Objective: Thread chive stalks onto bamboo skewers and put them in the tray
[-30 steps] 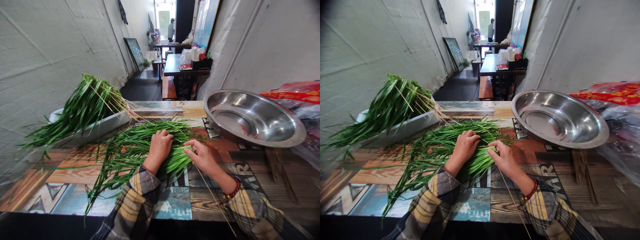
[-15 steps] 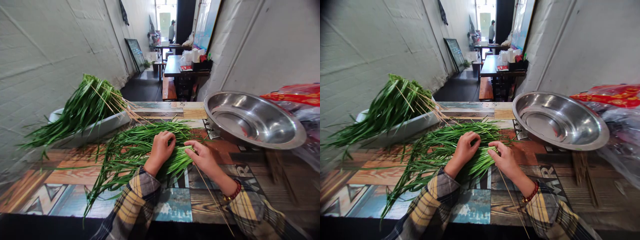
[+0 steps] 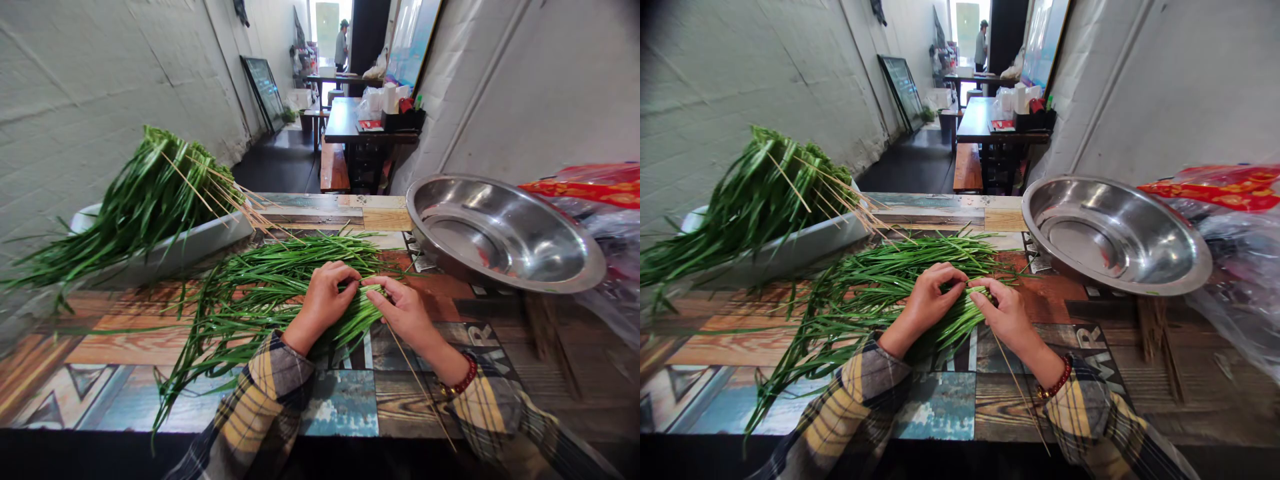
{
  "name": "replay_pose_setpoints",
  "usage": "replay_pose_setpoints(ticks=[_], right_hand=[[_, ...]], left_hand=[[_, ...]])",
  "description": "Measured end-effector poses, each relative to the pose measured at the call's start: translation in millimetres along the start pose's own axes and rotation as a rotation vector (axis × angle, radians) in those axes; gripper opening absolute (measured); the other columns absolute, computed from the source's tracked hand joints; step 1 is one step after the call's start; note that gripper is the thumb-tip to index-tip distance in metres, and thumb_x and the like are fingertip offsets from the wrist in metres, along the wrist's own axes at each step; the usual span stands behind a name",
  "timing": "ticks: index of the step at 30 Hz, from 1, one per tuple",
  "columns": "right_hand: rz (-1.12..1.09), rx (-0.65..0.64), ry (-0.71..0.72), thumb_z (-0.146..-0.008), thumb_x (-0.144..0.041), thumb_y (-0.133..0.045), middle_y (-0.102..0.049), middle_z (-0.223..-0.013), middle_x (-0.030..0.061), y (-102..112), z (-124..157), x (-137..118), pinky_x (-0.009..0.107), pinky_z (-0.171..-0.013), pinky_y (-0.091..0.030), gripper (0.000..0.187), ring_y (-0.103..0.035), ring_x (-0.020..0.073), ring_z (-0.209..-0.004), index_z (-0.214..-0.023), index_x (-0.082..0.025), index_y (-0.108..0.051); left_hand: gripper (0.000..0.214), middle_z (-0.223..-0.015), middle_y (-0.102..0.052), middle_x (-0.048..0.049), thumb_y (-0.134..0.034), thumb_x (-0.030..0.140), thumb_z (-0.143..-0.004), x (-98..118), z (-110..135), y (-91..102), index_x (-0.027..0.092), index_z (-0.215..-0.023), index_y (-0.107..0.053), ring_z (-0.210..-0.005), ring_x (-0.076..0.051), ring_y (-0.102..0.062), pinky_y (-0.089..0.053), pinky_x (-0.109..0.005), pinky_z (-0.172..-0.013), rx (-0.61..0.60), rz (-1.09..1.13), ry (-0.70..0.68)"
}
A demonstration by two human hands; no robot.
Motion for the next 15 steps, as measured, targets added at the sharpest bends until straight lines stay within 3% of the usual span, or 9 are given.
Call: replay_pose_setpoints(ticks=[15], right_hand=[[0.052, 0.004, 0.018, -0.086, -0.039, -0.055, -0.065, -0.072, 0.0012, -0.7, -0.4, 1.5, 0.020, -0.039, -0.045, 0.032, -0.049, 0.0079, -0.043, -0.104, -0.016, -0.069]], left_hand=[[0.010, -0.078, -0.067, -0.0013, -0.061, 0.013, -0.080, 0.8, 1.0, 0.7, 0.020, -0.078, -0.068, -0.080, -0.017, -0.057, -0.042, -0.029, -0.073, 0.003, 0.002, -0.005]])
Point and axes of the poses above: each hand's wrist, its own z-axis away from the middle knuckle, its own y-axis out of the back of the hand, x = y × z, the point moved 2 cm from there along -z, towards the middle knuckle
